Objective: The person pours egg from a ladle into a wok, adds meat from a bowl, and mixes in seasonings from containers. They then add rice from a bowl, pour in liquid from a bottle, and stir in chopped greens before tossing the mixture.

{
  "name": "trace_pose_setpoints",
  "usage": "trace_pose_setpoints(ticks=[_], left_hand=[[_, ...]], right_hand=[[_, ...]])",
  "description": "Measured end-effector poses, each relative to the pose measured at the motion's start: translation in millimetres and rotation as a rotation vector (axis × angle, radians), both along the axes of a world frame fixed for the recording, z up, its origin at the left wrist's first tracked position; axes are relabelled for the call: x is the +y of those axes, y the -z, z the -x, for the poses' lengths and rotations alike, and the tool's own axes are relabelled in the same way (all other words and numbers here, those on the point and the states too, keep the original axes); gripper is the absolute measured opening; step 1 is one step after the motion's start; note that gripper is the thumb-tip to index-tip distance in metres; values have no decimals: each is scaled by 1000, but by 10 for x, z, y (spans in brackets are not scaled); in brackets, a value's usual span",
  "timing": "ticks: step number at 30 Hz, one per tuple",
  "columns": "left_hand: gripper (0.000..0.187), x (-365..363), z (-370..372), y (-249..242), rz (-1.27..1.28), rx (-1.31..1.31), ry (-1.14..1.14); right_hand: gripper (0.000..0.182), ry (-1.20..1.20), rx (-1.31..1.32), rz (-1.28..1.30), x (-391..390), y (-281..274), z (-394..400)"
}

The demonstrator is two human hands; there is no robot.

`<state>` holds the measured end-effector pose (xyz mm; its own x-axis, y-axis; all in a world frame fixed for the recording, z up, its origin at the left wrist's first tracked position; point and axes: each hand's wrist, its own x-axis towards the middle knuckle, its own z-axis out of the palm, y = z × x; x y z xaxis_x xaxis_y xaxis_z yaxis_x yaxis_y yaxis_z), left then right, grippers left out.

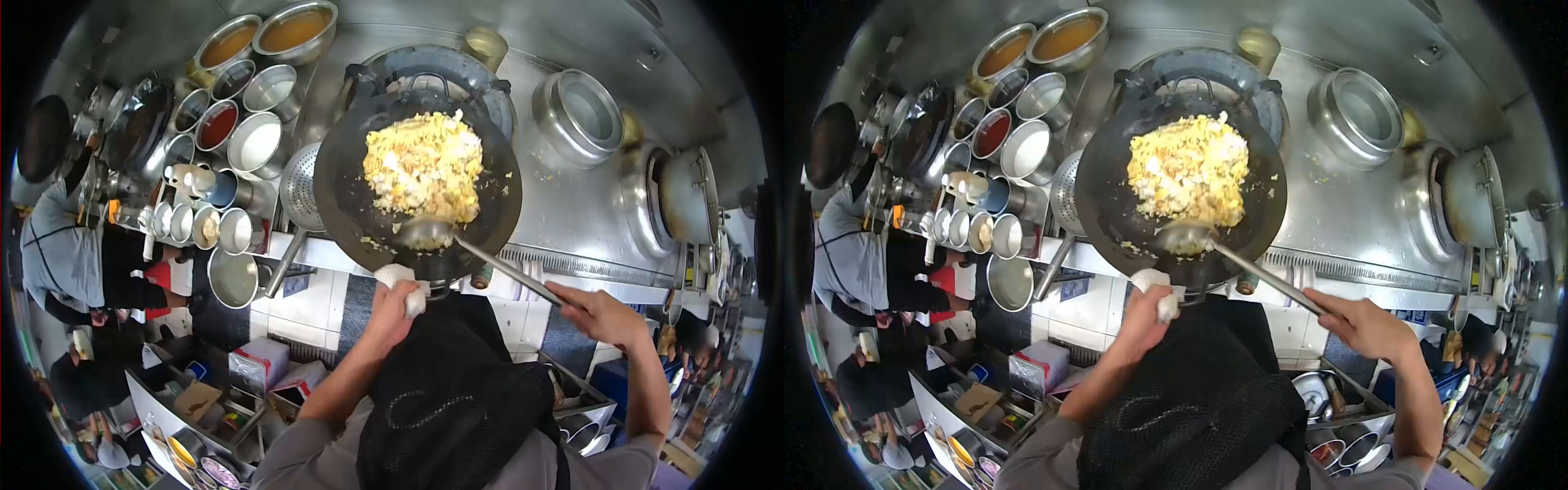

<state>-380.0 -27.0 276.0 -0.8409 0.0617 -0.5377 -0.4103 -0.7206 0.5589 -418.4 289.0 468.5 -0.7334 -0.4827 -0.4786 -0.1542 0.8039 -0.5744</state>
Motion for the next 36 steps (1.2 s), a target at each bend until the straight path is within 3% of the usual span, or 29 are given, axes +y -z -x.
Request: trace_pose_setpoints(ticks=[2,4,6,9,13,15,17,20,22,24,25,27,28,30,31,33,35,36], left_hand=[[32,-10,112,-153,-15,-73,-34],[17,43,649,-253,-9,-92,-50],[21,157,588,301,28,24,-4],[40,180,14,963,53,54,27],[33,99,58,661,119,36,-73],[18,57,665,243,60,-17,-68],[9,62,1122,279,22,-80,-52],[9,126,1144,502,13,-7,-3],[13,168,1194,674,23,116,-13],[16,208,1284,709,26,80,-29],[20,218,1337,719,34,30,-31],[25,195,1442,874,39,-33,-26],[25,156,1471,946,53,-36,27],[27,136,1477,987,81,-50,85],[27,135,1499,986,77,-46,79],[28,126,1481,1015,71,-54,97],[29,143,1459,931,76,-60,77],[29,147,1449,889,90,-65,58]], right_hand=[[46,14,-138,-242,-117,-257,36],[48,38,197,-163,-198,250,190],[50,115,321,-310,-295,970,434],[54,201,578,-244,-356,1636,441],[52,263,465,-206,-538,1222,119],[47,316,308,-48,-577,1005,-41],[43,348,293,-31,-622,794,-172],[48,391,271,133,-650,538,-285],[48,388,389,115,-682,537,-210],[49,383,549,-10,-748,631,-64],[49,373,565,-9,-760,784,24],[47,353,386,-313,-750,1154,229],[47,352,391,-314,-710,1337,371],[45,341,408,-76,-591,1560,683],[45,335,412,-79,-604,1473,774],[44,312,588,173,-623,1230,798],[43,368,549,114,-834,1066,670],[42,434,521,-49,-918,1153,595]])
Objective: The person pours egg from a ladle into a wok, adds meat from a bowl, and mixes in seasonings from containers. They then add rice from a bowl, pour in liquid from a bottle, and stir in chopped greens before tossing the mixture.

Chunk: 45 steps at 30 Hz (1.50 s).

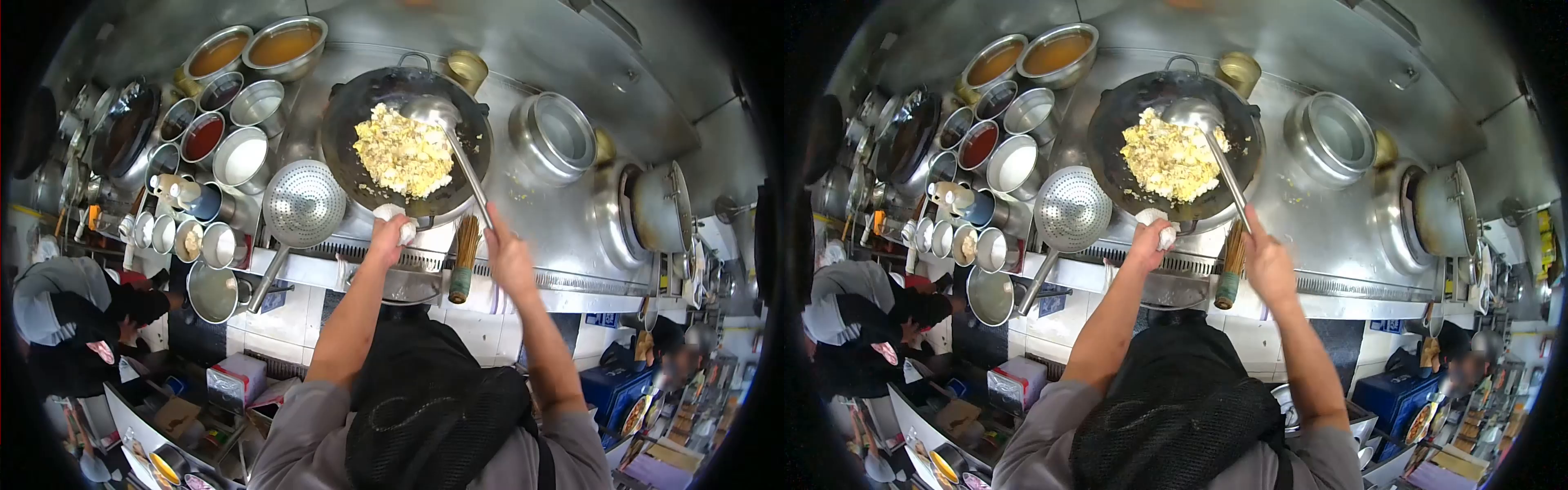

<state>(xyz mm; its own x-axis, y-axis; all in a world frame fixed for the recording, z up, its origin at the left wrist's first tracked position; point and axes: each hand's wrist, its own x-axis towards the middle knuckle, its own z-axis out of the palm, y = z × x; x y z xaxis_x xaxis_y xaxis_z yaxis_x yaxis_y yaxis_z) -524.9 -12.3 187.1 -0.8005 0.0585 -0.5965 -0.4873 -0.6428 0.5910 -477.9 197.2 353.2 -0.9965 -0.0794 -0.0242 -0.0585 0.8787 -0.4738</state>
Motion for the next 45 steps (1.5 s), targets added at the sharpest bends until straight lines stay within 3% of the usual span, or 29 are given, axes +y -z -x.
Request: trace_pose_setpoints(ticks=[3,6,7,9,10,12,13,15,17,18,23,24,25,27,28,29,31,32,33,35,36,37,39,41,43,45], left_hand=[[30,12,-6,-29,-1,33,-2],[30,21,35,33,2,48,-10],[30,16,7,57,3,42,7],[29,17,24,74,-7,37,11],[29,20,19,73,-17,56,6],[30,27,0,61,-24,78,1],[31,34,8,47,-11,49,-9],[31,40,23,76,8,25,-25],[33,68,39,206,4,53,-58],[33,68,31,193,12,47,-49],[33,66,29,199,25,65,-35],[33,70,48,198,37,68,-37],[33,82,37,218,38,72,-36],[32,119,49,257,81,52,-124],[33,99,39,279,21,111,-96],[33,97,5,268,20,103,-91],[36,94,16,215,-5,133,-89],[36,96,9,211,-3,132,-87],[38,110,16,258,31,102,-92],[39,107,48,278,69,82,-109],[43,103,38,283,86,57,-96],[48,99,45,287,102,29,-86],[50,71,11,162,81,48,-77],[51,71,18,143,44,96,-76],[44,84,35,209,55,65,-87],[38,97,65,228,64,45,-101]], right_hand=[[42,110,-173,-224,10,393,17],[44,-153,73,211,220,483,189],[44,-148,68,212,100,296,162],[45,81,-76,280,-131,-87,143],[45,75,-78,275,-227,-46,157],[46,266,-241,31,-357,150,177],[46,260,-237,32,-266,332,201],[46,-11,-76,161,-14,675,249],[47,84,-277,270,-99,228,319],[47,123,-241,344,-125,142,344],[51,106,55,-18,-253,834,478],[51,49,-114,-39,-271,781,444],[51,50,-109,-38,-223,727,420],[47,-85,-144,333,-73,558,451],[46,180,-500,314,-370,-179,410],[46,187,-507,313,-383,-91,383],[49,88,8,167,-496,-25,414],[50,261,-232,166,-579,-6,417],[50,260,-229,169,-525,153,392],[50,-34,-66,69,-292,736,374],[50,-219,153,145,-147,853,416],[50,-226,155,146,-192,632,464],[51,164,-521,394,-392,-108,523],[53,210,-480,415,-554,7,714],[54,108,46,191,-631,555,934],[52,14,-27,126,-562,791,909]])
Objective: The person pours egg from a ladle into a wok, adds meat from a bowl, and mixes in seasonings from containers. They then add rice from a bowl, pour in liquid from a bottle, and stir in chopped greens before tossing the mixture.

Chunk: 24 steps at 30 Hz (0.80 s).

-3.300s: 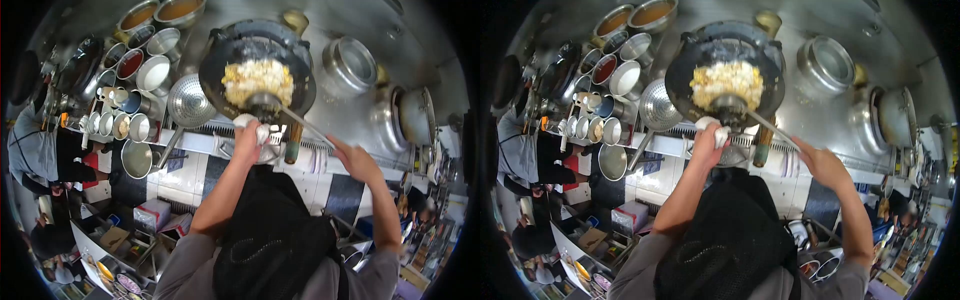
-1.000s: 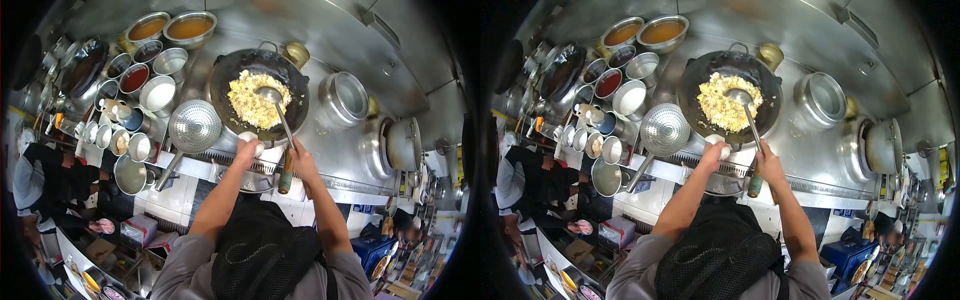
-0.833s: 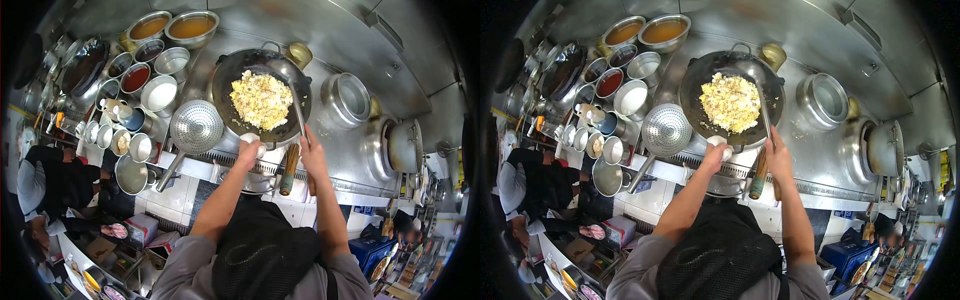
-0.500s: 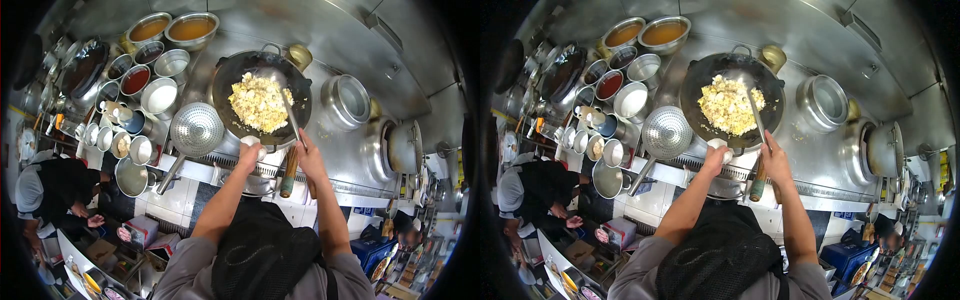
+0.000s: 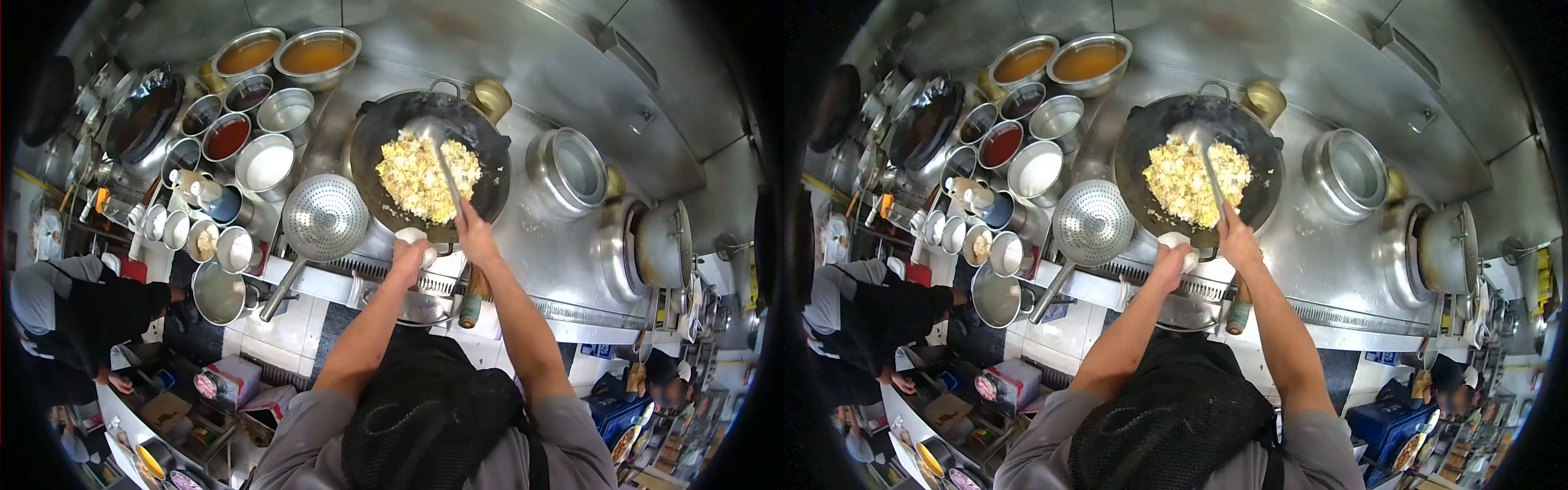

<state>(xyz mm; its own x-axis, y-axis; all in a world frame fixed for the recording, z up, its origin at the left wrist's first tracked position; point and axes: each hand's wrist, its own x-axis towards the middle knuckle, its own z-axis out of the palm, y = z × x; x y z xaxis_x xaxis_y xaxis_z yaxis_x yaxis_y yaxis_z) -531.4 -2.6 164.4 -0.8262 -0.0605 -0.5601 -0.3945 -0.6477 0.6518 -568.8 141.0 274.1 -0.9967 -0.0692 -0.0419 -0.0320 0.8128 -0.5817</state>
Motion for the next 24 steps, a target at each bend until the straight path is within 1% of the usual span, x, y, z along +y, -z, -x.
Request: trace_pose_setpoints(ticks=[1,2,4,5,7,8,9,10,12,13,14,16,17,18,20,21,22,24], left_hand=[[34,-8,3,0,17,16,-7],[30,-9,0,10,32,29,-12],[27,2,19,60,35,35,-6],[24,-4,11,82,44,39,5],[23,5,23,99,60,45,-8],[22,13,15,106,77,56,-16],[22,6,5,68,60,76,-11],[22,-3,13,23,57,77,-9],[21,4,-2,-55,77,23,-11],[23,14,19,-18,78,-31,-30],[23,5,37,24,77,-29,-32],[24,-31,17,77,36,38,55],[23,-17,-3,49,19,83,4],[24,-28,-14,49,23,74,22],[29,-23,-40,-9,34,54,-10],[32,-47,-40,-21,-3,54,30],[32,-42,-35,15,-6,50,24],[33,15,2,87,26,-12,-20]], right_hand=[[51,-98,-71,-66,16,7,-52],[51,-94,-69,-66,123,-21,-143],[48,-237,-204,-150,363,-385,-371],[48,-240,-210,-151,479,-535,-441],[47,-301,-73,-221,670,-795,-548],[47,-297,-78,-219,703,-879,-633],[49,-289,-60,-283,734,-956,-710],[52,-284,-39,-350,760,-1000,-749],[50,-243,-88,-365,852,-668,-761],[48,-209,-130,-374,844,-613,-744],[48,-210,-128,-375,923,-656,-694],[42,-284,-93,-364,1001,-1074,-574],[41,-290,-46,-399,1017,-1314,-608],[40,-298,0,-436,1019,-1579,-653],[40,-318,47,-417,1003,-2038,-766],[41,-278,-15,-468,980,-2188,-830],[41,-285,-19,-471,949,-2077,-802],[43,-272,-156,-650,946,-1570,-768]])
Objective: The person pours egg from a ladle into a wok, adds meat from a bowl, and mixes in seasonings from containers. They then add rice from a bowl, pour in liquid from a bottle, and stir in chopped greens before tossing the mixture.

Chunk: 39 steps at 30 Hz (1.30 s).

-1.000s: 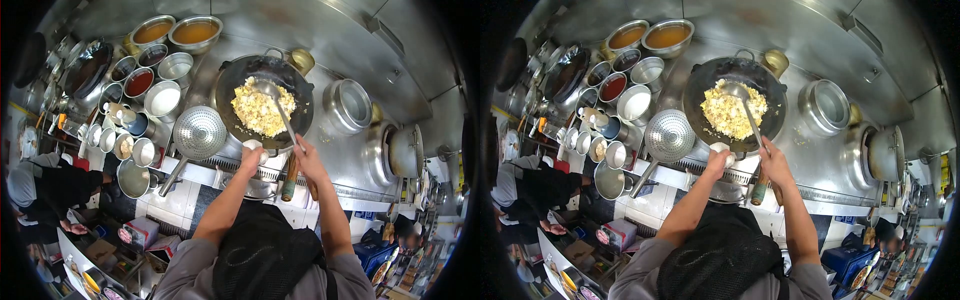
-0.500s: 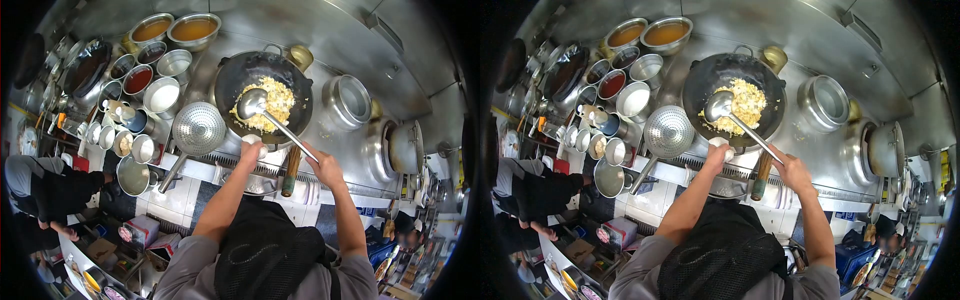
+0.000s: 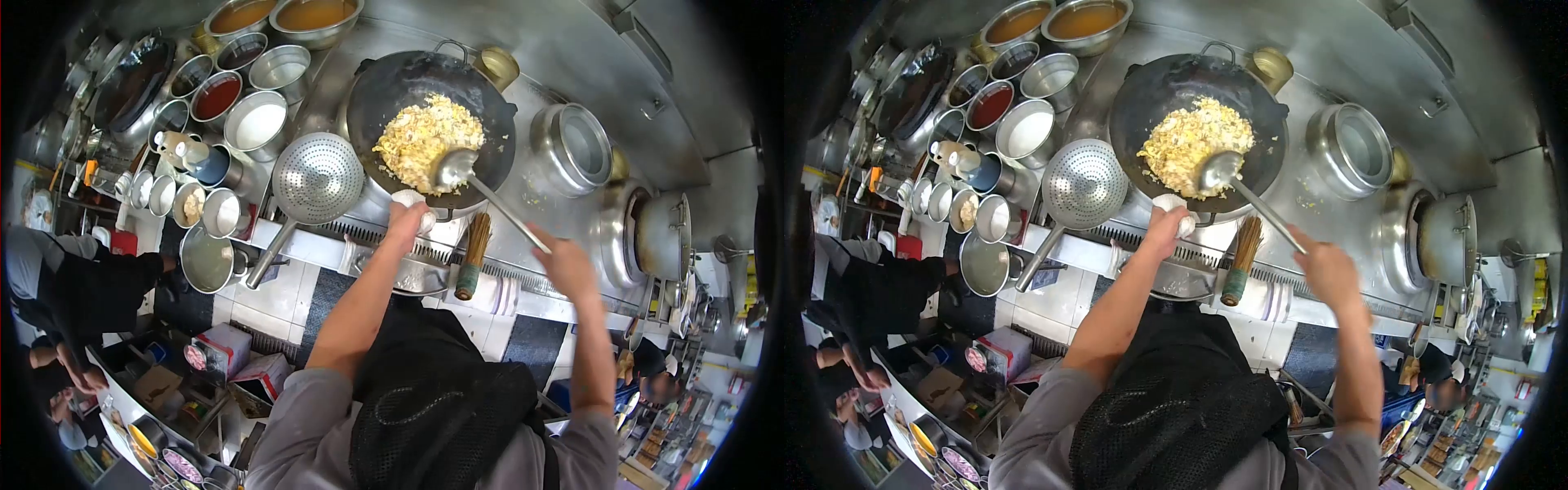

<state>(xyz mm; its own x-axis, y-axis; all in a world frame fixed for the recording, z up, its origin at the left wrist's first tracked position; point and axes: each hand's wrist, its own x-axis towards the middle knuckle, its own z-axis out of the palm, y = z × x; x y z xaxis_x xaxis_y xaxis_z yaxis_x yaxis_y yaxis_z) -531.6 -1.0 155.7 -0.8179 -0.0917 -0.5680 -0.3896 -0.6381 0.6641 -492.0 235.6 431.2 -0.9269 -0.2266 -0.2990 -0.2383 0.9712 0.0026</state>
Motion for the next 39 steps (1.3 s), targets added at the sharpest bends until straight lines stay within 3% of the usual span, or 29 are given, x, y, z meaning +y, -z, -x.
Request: trace_pose_setpoints(ticks=[1,3,7,9,12,14,15,17,18,20,21,23,25,28,30,32,34,35,37,39], left_hand=[[35,25,35,117,-2,-42,-16],[35,17,37,83,14,-41,-10],[36,-48,-62,-88,-40,-4,47],[35,-15,-21,-36,-60,-20,11],[35,26,-2,83,-11,11,4],[38,21,-25,53,0,-2,-11],[40,3,-33,20,-2,-6,14],[44,-8,-23,64,-15,-8,47],[44,4,-35,88,-15,-9,47],[44,12,-13,82,1,-2,22],[44,-3,-16,13,4,2,24],[44,-41,-36,-178,-54,-23,56],[43,-38,-50,-176,-48,-10,53],[43,-23,-26,-74,-26,9,25],[42,-38,-23,-79,-15,2,61],[40,-43,-12,-66,-8,-10,53],[37,-31,25,-70,-2,-36,48],[37,-29,30,-72,2,-29,53],[33,-56,19,-87,-59,12,66],[31,-120,-17,-375,-80,-2,75]], right_hand=[[46,7,25,50,63,330,69],[46,14,33,69,162,270,160],[43,-55,85,15,213,-681,63],[44,-62,46,-92,228,-749,103],[45,45,57,-112,182,114,462],[44,-48,171,336,581,1061,717],[44,-59,178,337,460,1002,721],[45,622,-136,641,12,856,494],[45,622,-137,641,-25,1026,433],[49,391,336,518,-47,1691,450],[50,334,387,461,-154,2037,470],[51,273,440,405,-420,2003,507],[52,636,-357,1091,-700,1151,469],[52,665,-315,1161,-461,985,528],[51,631,-185,1171,-439,1379,740],[52,610,94,906,-560,1685,1037],[51,602,-3,952,-661,1722,1002],[48,386,-6,863,-602,1813,963],[41,100,38,860,-442,1718,789],[40,226,-155,704,-304,1011,541]])
